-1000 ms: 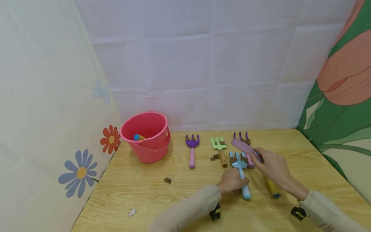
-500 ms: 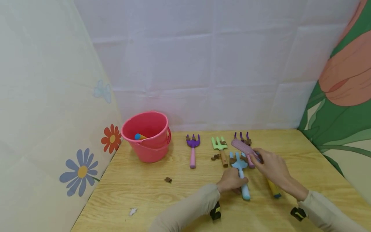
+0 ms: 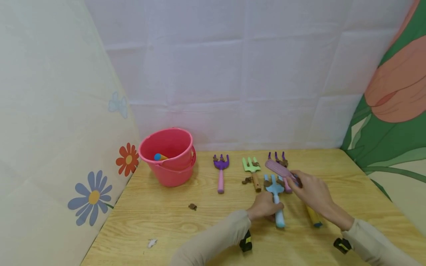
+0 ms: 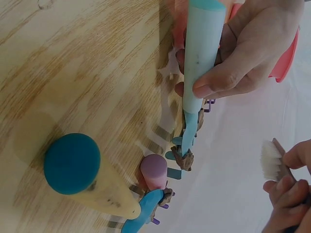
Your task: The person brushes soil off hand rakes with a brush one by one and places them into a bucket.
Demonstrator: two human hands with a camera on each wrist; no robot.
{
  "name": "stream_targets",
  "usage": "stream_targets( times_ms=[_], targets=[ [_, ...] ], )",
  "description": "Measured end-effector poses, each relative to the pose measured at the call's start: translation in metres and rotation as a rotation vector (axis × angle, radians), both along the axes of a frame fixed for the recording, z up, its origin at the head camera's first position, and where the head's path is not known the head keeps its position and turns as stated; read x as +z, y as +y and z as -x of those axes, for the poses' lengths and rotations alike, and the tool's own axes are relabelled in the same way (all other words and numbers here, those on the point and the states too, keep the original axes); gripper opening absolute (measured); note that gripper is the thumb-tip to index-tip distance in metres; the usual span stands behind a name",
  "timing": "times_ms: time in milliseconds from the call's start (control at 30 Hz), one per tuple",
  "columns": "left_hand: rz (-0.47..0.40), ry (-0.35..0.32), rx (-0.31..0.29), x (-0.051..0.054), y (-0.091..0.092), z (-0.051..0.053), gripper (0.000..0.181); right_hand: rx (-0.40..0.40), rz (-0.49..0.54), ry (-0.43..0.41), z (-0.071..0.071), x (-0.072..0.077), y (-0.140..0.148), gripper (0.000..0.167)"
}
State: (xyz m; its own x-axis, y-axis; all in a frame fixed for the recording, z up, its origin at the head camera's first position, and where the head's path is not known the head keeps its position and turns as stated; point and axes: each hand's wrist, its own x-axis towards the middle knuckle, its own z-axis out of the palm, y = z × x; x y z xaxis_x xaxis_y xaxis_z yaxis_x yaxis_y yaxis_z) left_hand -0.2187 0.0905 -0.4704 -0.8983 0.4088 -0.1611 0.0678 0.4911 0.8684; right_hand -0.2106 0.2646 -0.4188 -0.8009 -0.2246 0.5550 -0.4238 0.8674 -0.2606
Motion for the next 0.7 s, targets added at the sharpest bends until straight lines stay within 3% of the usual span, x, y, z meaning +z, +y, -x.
stream_targets(
  times_ms=[233, 467, 700],
  targets=[
    [0.039, 0.045, -0.008, 0.003, -0.004, 0.003, 0.027, -0.002, 0.004, -0.003, 0.001, -0.001, -0.001, 0.029],
    [0.103, 0.129, -0.024, 0.007, -0.006, 0.007, 0.038, 0.006, 0.004, -0.012, 0.001, 0.001, -0.003, 0.027],
    [0.051, 0.143, -0.038, 0.013, -0.013, 0.008, 0.032, 0.018, 0.013, -0.013, 0.001, 0.002, -0.006, 0.024]
  ],
)
